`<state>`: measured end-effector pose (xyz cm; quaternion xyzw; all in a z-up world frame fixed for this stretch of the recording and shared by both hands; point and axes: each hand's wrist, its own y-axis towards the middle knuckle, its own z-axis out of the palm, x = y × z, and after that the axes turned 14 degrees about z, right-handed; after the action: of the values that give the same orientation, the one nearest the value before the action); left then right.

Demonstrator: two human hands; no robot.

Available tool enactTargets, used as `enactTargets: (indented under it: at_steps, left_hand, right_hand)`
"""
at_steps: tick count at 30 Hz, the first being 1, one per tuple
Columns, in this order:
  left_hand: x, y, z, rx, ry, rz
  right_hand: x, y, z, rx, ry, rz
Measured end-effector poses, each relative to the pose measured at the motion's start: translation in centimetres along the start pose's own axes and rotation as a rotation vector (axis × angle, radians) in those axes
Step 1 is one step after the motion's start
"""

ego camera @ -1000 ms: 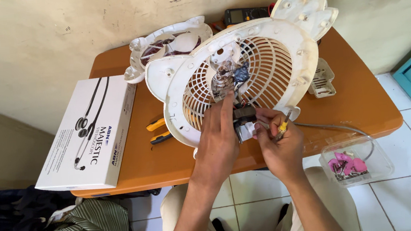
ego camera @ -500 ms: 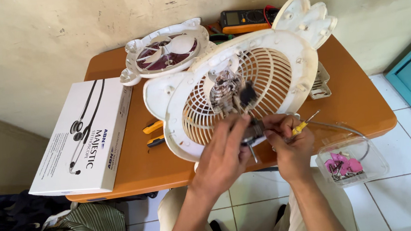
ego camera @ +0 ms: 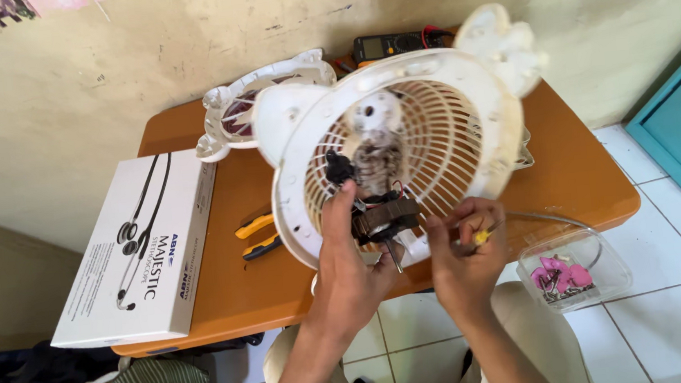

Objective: The person disassembles a white cat-shaped electric fan on a table, using a screwdriver to remove screws and separate the motor assembly from the fan housing. The person removes the motor and places it on the table.

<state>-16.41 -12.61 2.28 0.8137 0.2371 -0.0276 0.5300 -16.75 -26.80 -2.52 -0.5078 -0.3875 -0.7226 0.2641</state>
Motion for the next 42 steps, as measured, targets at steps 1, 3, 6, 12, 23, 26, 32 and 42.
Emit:
enactTargets:
  at_steps: [1, 3, 6, 12, 23, 26, 32, 42]
  left_hand:
    - [-0.2, 0.4, 0.3, -0.026, -0.001, -0.021]
    - [-0.5, 0.9, 0.7, -0.066, 0.004, -0.073]
    - [-0.7, 1.4, 1.0, -0.103, -0.038, -0.15]
    - [-1.3, 1.4, 0.6, -0.078, -0.195, -0.198]
    - [-0.3, 1.1, 0.0, -0.224, -0.436, -0.128]
    - [-0.5, 0.6, -0.9, -0.224, -0.51, -0.104]
    - [-1.0, 0.0, -2.2, -0.282, -0.306, -0.019]
    - [-0.9, -0.4, -1.4, -0.387, -0.237, -0.099]
  right_hand:
    - [0.6, -0.3, 0.2, -0.063, -0.023, 0.001]
    - [1.7, -0.2, -0.2, -0.148, -0.133, -0.198]
    - [2.8, 0.7, -1.9, -0.345, -0.28, -0.318]
    - [1.2, 4.5, -3.7, -0.374, -0.088, 0.0]
    - [-0.2, 4.9, -3.7, -0.391, 0.276, 0.307]
    - [-0.2, 6.1, -2.8, -0.407, 0.277, 0.17]
    - [2.1, 9.5, -1.7, -0.319, 0.123, 0.018]
    - [4.3, 5.7, 0.7, -0.236, -0.127, -0.386]
